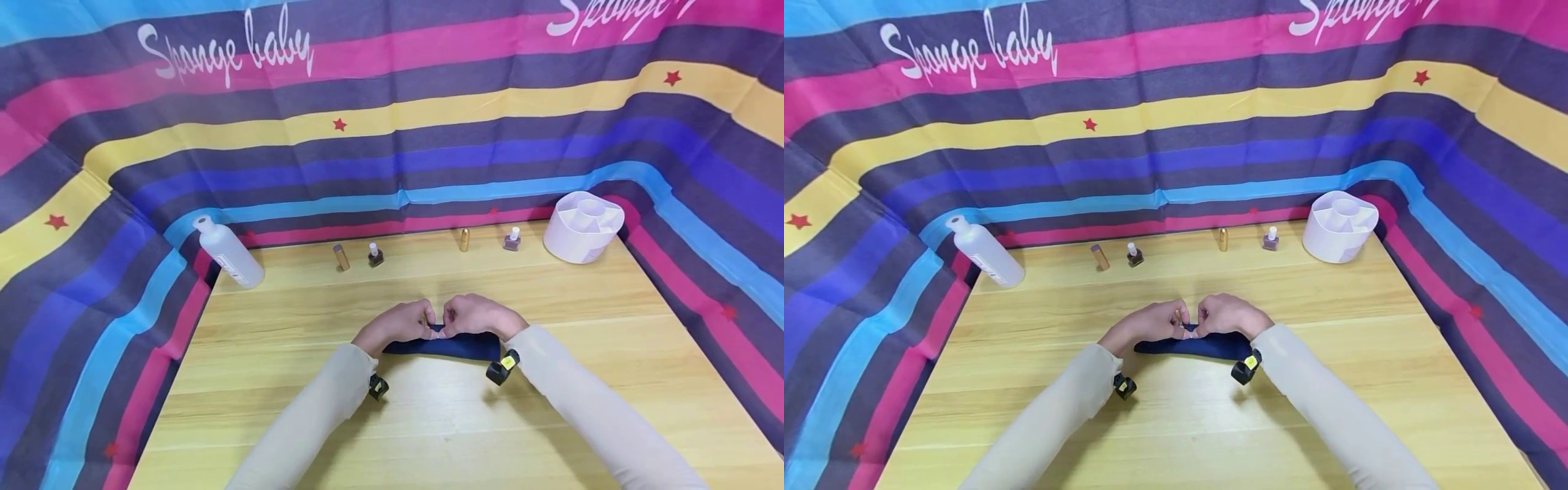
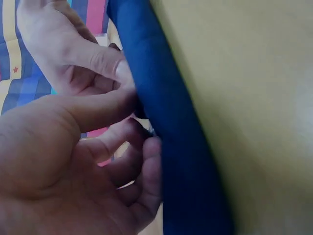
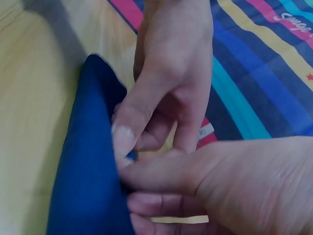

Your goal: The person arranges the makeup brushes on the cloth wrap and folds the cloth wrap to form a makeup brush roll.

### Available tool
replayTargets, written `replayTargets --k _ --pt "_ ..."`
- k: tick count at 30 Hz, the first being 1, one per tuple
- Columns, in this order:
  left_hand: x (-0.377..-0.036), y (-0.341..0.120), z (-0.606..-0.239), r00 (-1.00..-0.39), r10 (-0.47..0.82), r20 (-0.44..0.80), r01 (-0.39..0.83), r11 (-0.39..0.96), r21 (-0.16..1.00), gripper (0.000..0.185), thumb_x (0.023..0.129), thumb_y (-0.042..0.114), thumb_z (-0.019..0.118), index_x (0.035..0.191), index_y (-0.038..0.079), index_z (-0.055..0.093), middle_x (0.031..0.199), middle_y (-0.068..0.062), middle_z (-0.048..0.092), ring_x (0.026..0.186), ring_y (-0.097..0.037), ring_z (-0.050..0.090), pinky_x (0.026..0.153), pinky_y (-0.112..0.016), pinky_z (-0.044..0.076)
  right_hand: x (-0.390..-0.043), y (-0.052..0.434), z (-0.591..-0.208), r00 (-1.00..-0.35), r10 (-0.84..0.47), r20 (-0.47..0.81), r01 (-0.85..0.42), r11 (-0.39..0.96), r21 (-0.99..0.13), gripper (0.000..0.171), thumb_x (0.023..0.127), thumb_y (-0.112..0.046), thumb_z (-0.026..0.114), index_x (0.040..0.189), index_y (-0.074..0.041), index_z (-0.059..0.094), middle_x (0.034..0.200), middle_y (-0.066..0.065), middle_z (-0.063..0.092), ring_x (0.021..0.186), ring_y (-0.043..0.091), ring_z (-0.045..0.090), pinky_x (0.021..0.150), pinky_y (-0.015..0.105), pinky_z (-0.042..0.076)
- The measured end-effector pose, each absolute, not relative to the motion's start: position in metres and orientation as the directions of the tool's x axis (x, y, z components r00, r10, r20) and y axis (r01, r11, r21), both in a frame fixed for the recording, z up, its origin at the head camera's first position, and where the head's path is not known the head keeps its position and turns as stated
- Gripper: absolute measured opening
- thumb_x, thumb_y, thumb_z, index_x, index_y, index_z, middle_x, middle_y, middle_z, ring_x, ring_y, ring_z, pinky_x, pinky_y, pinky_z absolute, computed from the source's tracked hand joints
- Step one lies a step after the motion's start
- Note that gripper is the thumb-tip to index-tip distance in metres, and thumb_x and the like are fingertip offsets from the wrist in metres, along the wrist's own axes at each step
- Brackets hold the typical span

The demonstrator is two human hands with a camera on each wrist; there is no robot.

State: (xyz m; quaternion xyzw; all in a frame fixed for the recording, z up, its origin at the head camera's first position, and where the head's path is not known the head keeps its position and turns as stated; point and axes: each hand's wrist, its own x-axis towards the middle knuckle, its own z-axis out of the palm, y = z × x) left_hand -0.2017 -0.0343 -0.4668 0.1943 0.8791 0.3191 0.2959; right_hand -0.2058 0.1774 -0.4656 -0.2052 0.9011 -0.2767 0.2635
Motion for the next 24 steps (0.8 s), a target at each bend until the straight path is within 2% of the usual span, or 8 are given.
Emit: replayTargets --k 4,8,11,13,16,18,21,24 --pt "-0.205 -0.034 -0.464 -0.728 0.532 -0.432 0.152 0.740 0.655 0.022 0.102 0.020 0.077 0.120 0.011 0.067 0.110 -0.006 0.068 0.096 -0.019 0.056 0.084 -0.031 0.046 -0.208 0.174 -0.463 -0.770 -0.514 -0.377 -0.231 0.777 -0.586 0.021 0.092 -0.029 0.086 0.086 -0.014 0.072 0.079 -0.007 0.065 0.077 0.012 0.058 0.074 0.026 0.046" --pt "-0.204 -0.036 -0.466 -0.731 0.536 -0.422 0.157 0.734 0.660 0.023 0.103 0.024 0.077 0.121 0.012 0.070 0.107 -0.006 0.069 0.095 -0.019 0.058 0.085 -0.032 0.048 -0.205 0.175 -0.467 -0.791 -0.494 -0.360 -0.222 0.781 -0.583 0.020 0.093 -0.029 0.086 0.087 -0.014 0.073 0.081 -0.006 0.067 0.077 0.013 0.059 0.074 0.027 0.047" --pt "-0.201 -0.040 -0.471 -0.754 0.521 -0.400 0.158 0.735 0.660 0.024 0.103 0.030 0.077 0.119 0.014 0.071 0.105 -0.003 0.069 0.093 -0.018 0.058 0.085 -0.032 0.047 -0.196 0.176 -0.474 -0.838 -0.479 -0.263 -0.263 0.775 -0.575 0.019 0.094 -0.030 0.085 0.089 -0.016 0.072 0.080 -0.006 0.068 0.075 0.012 0.060 0.071 0.029 0.048" --pt "-0.197 -0.044 -0.476 -0.775 0.508 -0.377 0.166 0.738 0.654 0.024 0.103 0.035 0.076 0.118 0.016 0.071 0.104 0.000 0.070 0.092 -0.016 0.059 0.083 -0.031 0.047 -0.186 0.178 -0.481 -0.860 -0.494 -0.129 -0.355 0.759 -0.546 0.016 0.096 -0.029 0.084 0.093 -0.018 0.073 0.083 -0.006 0.069 0.075 0.012 0.061 0.071 0.032 0.051" --pt "-0.190 -0.050 -0.483 -0.802 0.505 -0.320 0.202 0.733 0.650 0.028 0.104 0.040 0.073 0.121 0.017 0.072 0.104 0.000 0.072 0.092 -0.015 0.061 0.082 -0.031 0.050 -0.167 0.183 -0.493 -0.825 -0.559 0.083 -0.531 0.718 -0.449 0.014 0.102 -0.029 0.079 0.108 -0.017 0.077 0.097 -0.004 0.075 0.089 0.015 0.070 0.083 0.041 0.057" --pt "-0.185 -0.056 -0.486 -0.807 0.532 -0.256 0.259 0.709 0.656 0.035 0.105 0.040 0.072 0.128 0.014 0.072 0.111 -0.003 0.073 0.098 -0.018 0.065 0.088 -0.034 0.054 -0.155 0.190 -0.499 -0.772 -0.612 0.172 -0.626 0.686 -0.371 0.026 0.105 -0.030 0.075 0.125 -0.014 0.077 0.116 0.001 0.078 0.107 0.021 0.074 0.095 0.048 0.057" --pt "-0.175 -0.065 -0.485 -0.790 0.585 -0.185 0.375 0.698 0.610 0.054 0.103 0.044 0.075 0.145 0.011 0.067 0.134 -0.009 0.069 0.121 -0.025 0.064 0.107 -0.045 0.054 -0.141 0.203 -0.504 -0.714 -0.675 0.186 -0.697 0.659 -0.284 0.047 0.108 -0.032 0.071 0.148 -0.008 0.067 0.144 0.010 0.072 0.133 0.030 0.068 0.111 0.057 0.052" --pt "-0.165 -0.074 -0.486 -0.763 0.627 -0.161 0.495 0.725 0.478 0.073 0.099 0.052 0.079 0.158 0.015 0.058 0.153 -0.009 0.058 0.139 -0.030 0.053 0.116 -0.054 0.045 -0.134 0.213 -0.507 -0.678 -0.718 0.157 -0.733 0.647 -0.209 0.057 0.109 -0.031 0.069 0.159 -0.007 0.056 0.159 0.014 0.061 0.146 0.034 0.060 0.119 0.063 0.046"
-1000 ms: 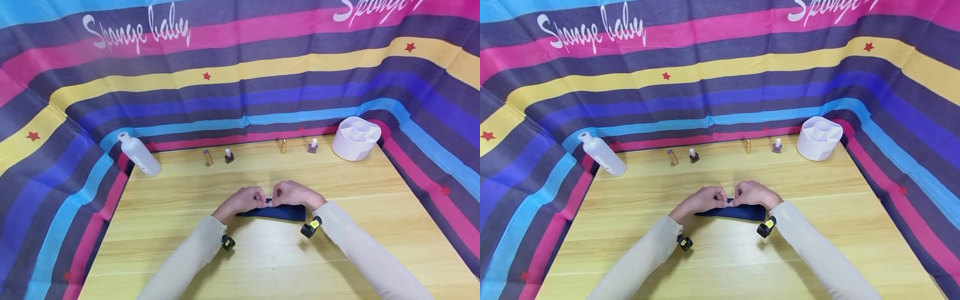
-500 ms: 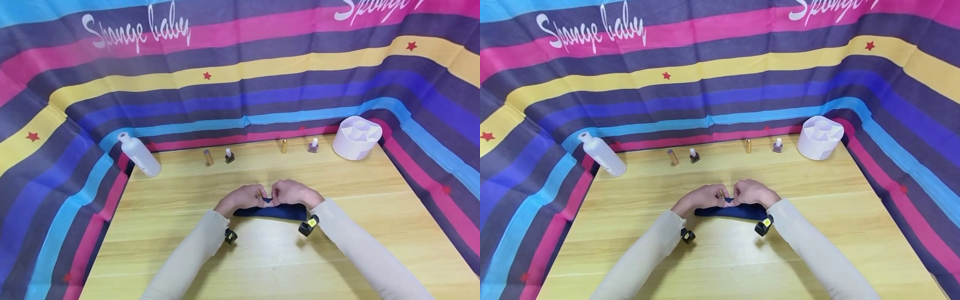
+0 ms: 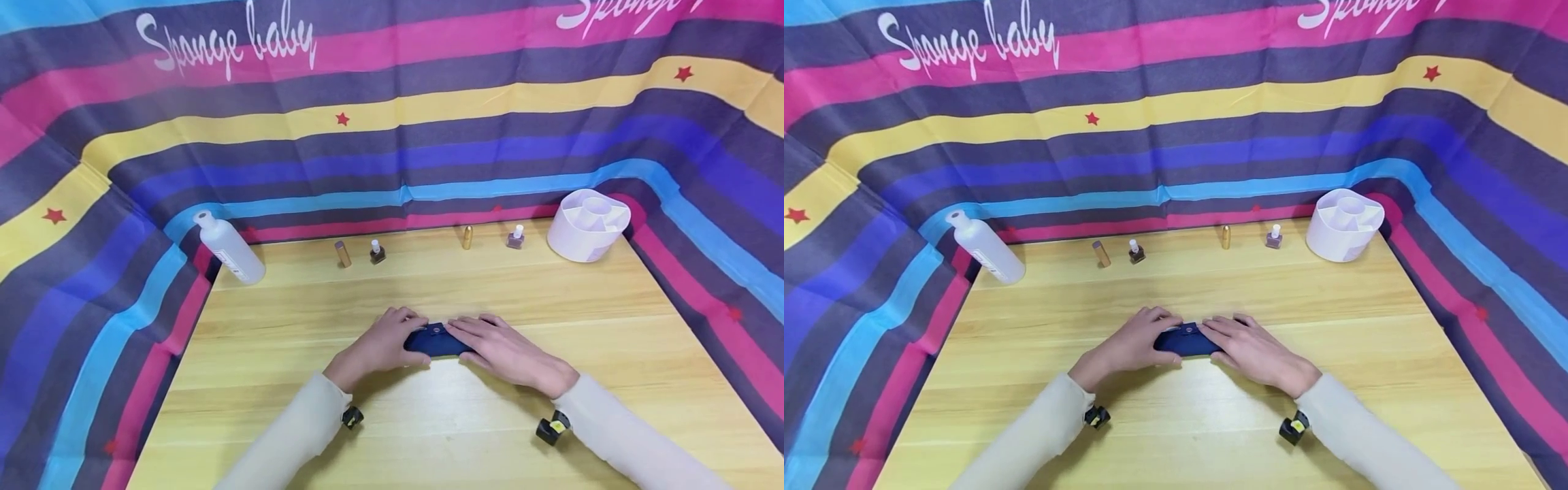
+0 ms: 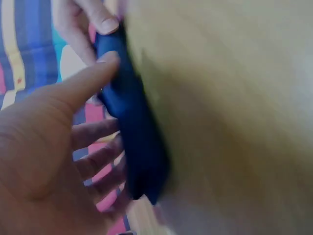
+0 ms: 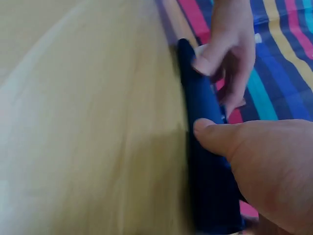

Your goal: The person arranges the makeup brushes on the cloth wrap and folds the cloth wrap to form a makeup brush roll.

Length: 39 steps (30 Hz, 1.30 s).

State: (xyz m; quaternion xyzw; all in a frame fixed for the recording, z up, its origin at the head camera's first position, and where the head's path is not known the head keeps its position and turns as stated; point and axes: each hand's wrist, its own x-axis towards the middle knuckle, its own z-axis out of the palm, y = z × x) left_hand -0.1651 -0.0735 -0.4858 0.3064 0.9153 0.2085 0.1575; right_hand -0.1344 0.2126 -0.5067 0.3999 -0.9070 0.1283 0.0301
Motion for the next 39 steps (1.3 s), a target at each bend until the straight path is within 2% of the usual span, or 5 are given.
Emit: replayTargets --k 4,14,23,29,39 --pt "-0.160 -0.079 -0.491 -0.749 0.653 -0.111 0.589 0.734 0.338 0.075 0.097 0.054 0.079 0.159 0.019 0.057 0.147 -0.004 0.060 0.133 -0.027 0.054 0.105 -0.050 0.044 -0.135 0.221 -0.508 -0.675 -0.726 0.133 -0.736 0.650 -0.190 0.059 0.110 -0.032 0.066 0.164 -0.011 0.050 0.164 0.014 0.055 0.150 0.034 0.056 0.120 0.065 0.043" --pt "-0.173 -0.095 -0.502 -0.730 0.681 -0.055 0.618 0.693 0.371 0.057 0.099 0.050 0.078 0.146 0.020 0.068 0.133 -0.001 0.069 0.120 -0.019 0.062 0.098 -0.042 0.047 -0.148 0.240 -0.516 -0.706 -0.691 0.154 -0.705 0.664 -0.251 0.057 0.110 -0.044 0.064 0.162 -0.022 0.055 0.153 -0.001 0.064 0.136 0.021 0.058 0.103 0.042 0.046" --pt "-0.160 -0.112 -0.499 -0.705 0.709 -0.023 0.697 0.699 0.159 0.074 0.106 0.059 0.062 0.167 0.019 0.047 0.154 -0.008 0.057 0.141 -0.032 0.052 0.108 -0.053 0.048 -0.143 0.270 -0.523 -0.698 -0.702 0.144 -0.712 0.659 -0.241 0.064 0.110 -0.040 0.065 0.167 -0.018 0.046 0.168 0.002 0.052 0.155 0.030 0.050 0.123 0.057 0.037" --pt "-0.152 -0.120 -0.498 -0.733 0.679 -0.028 0.672 0.731 0.119 0.077 0.109 0.062 0.055 0.170 0.018 0.040 0.166 -0.012 0.047 0.147 -0.037 0.048 0.111 -0.060 0.047 -0.145 0.271 -0.519 -0.696 -0.706 0.129 -0.706 0.642 -0.299 0.063 0.110 -0.039 0.066 0.166 -0.016 0.048 0.170 0.002 0.050 0.158 0.033 0.046 0.127 0.067 0.030" --pt "-0.151 -0.133 -0.503 -0.670 0.732 0.121 0.742 0.658 0.125 0.049 0.116 0.038 0.052 0.161 0.017 0.056 0.159 -0.005 0.060 0.145 -0.032 0.053 0.115 -0.057 0.046 -0.143 0.275 -0.517 -0.734 -0.673 0.085 -0.659 0.677 -0.330 0.058 0.115 -0.042 0.055 0.167 -0.019 0.046 0.171 -0.001 0.048 0.161 0.031 0.043 0.129 0.067 0.028"
